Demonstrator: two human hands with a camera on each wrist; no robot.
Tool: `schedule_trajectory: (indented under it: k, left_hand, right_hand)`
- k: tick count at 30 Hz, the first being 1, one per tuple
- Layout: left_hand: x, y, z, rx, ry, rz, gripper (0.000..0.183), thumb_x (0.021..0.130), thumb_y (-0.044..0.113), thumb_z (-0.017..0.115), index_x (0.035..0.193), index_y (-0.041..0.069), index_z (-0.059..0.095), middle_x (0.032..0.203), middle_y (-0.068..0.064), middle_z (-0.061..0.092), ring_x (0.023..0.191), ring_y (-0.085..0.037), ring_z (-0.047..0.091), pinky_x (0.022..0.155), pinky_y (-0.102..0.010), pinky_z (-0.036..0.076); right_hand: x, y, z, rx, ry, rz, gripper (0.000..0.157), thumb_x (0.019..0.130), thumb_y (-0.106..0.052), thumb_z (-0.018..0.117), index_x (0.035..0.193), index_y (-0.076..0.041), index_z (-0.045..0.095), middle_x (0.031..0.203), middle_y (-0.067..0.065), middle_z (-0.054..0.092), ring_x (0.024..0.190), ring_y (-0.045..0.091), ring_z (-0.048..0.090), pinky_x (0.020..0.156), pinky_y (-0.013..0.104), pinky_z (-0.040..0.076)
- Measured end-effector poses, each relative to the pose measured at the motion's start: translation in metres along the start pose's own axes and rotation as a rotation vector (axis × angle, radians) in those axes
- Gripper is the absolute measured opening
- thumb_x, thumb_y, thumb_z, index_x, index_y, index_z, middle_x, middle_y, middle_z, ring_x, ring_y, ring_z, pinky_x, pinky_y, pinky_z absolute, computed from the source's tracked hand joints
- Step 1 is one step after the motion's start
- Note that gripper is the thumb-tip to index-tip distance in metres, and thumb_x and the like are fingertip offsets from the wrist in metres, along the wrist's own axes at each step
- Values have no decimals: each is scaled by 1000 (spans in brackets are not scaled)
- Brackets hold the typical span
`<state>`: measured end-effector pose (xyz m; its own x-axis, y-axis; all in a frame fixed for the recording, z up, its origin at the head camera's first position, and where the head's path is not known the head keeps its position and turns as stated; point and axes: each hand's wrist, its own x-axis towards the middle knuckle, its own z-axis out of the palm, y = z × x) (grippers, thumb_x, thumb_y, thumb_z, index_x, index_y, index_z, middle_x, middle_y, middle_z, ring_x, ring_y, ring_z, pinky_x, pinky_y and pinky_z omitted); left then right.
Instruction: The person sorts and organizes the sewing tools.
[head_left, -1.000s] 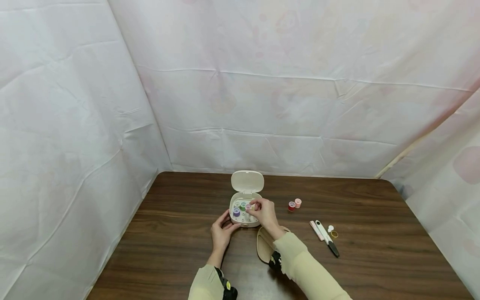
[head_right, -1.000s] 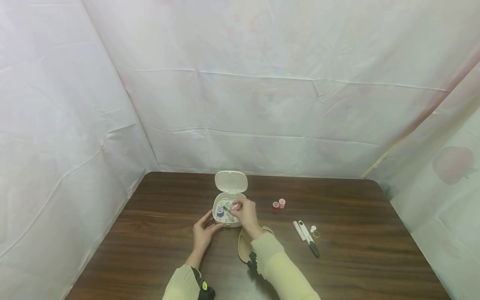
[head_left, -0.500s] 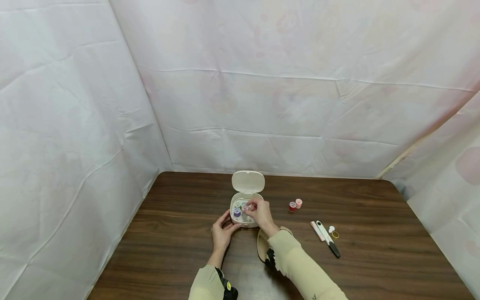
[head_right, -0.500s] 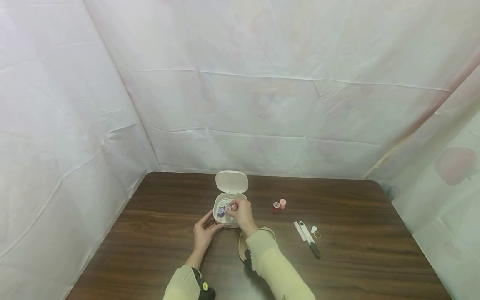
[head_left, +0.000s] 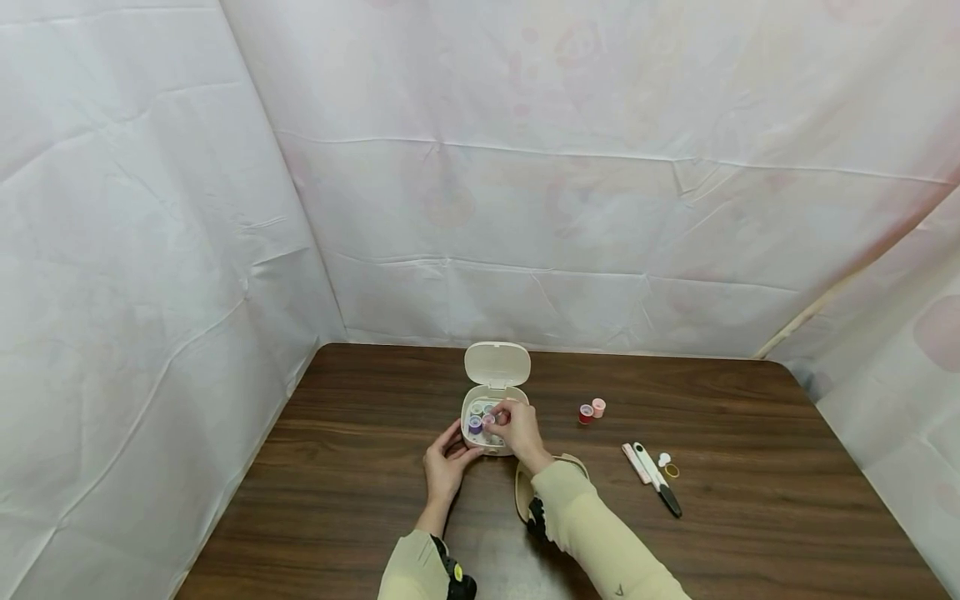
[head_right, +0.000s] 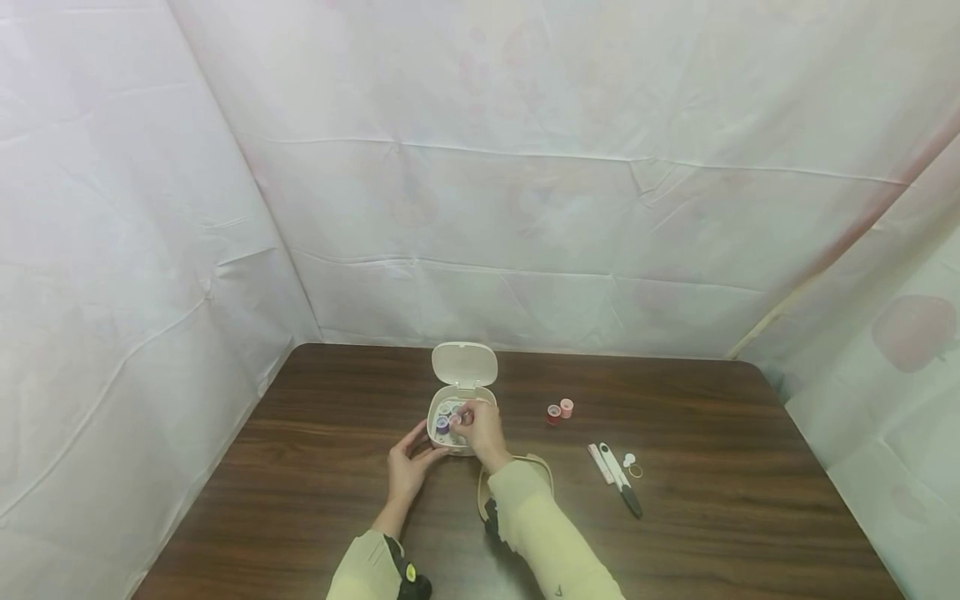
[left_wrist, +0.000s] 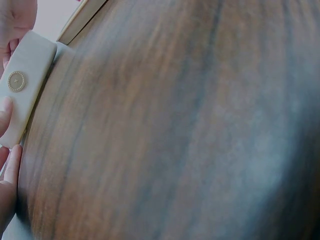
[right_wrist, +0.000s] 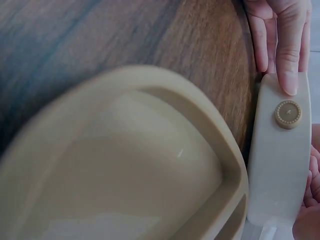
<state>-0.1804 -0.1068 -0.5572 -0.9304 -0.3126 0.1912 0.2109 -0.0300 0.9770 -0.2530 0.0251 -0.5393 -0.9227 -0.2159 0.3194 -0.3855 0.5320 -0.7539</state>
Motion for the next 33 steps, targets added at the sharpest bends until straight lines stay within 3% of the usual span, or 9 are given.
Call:
schedule_trajectory:
  k: [8, 23, 33]
  left_hand:
    - [0, 1, 0, -5, -1, 12, 57, 62, -18, 70, 114, -19, 48, 104, -39, 51, 95, -51, 48, 76, -54, 45]
    - [-1, 3, 0, -4, 4, -15, 57, 62, -18, 70, 115, -18, 48, 103, -39, 51, 95, -52, 48, 77, -55, 44]
    - [-1, 2, 1, -11, 6, 2, 56, 62, -19, 69, 114, -19, 48, 101, -40, 51, 94, -52, 48, 76, -55, 44]
  right_hand:
    - [0, 1, 2, -23, 1, 16, 17, 62, -5, 80, 70, -2, 64, 52, -3, 45, 49, 6, 39, 43, 18, 34]
    - [0, 0, 0, -29, -11, -3, 19, 61, -6, 80, 72, -2, 66, 54, 3, 51, 50, 5, 40, 44, 18, 36]
    - [0, 2, 0, -37, -5, 10, 20, 60, -9, 81, 71, -3, 66, 53, -3, 49, 49, 4, 40, 44, 17, 36]
